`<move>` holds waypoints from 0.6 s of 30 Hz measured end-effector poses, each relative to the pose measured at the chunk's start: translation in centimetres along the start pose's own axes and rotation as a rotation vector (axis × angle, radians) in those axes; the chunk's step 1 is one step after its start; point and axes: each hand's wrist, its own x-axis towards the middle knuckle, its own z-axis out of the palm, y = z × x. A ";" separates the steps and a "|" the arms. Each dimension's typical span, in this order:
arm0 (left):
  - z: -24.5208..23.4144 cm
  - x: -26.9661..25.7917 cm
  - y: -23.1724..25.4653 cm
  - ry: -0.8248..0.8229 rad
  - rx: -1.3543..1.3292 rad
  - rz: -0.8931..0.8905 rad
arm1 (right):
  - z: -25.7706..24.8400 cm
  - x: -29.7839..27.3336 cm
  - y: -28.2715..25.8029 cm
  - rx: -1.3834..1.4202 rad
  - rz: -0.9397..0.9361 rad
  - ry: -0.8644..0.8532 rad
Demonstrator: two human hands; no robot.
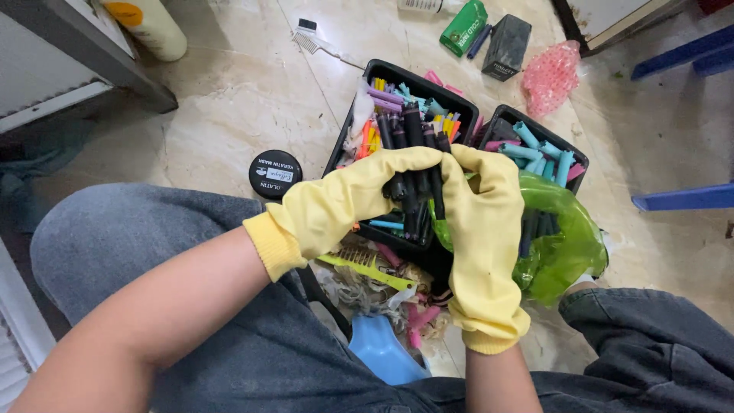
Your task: Sorting and organizing hair rollers into a divided storage tray
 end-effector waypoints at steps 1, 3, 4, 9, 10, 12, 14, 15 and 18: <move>0.7 -0.9 0.1 0.030 -0.007 0.049 | 0.1 0.1 0.4 -0.095 -0.159 -0.005; 1.5 -1.8 0.2 0.061 -0.012 0.097 | 0.0 0.2 0.1 -0.188 -0.317 -0.009; 1.7 -1.8 0.0 0.070 -0.011 0.163 | -0.1 0.2 -0.4 -0.113 -0.340 -0.076; 3.8 -1.6 1.2 0.072 0.057 0.418 | 1.7 -0.2 1.1 0.606 -0.005 0.091; 4.7 -2.6 1.7 0.105 0.157 0.494 | 2.3 0.3 2.5 1.038 0.339 0.101; 5.4 -3.6 1.5 0.135 0.269 0.561 | 2.7 0.2 2.9 1.467 0.703 0.119; 5.4 -3.8 0.4 0.162 0.304 0.565 | 2.3 -0.6 1.0 -0.316 0.566 -0.249; 5.3 -3.9 -0.3 0.158 0.319 0.563 | 2.2 -0.5 1.1 -0.303 0.571 -0.243; 5.6 -4.5 -1.6 0.199 0.375 0.554 | 1.8 0.0 1.6 0.001 0.529 -0.222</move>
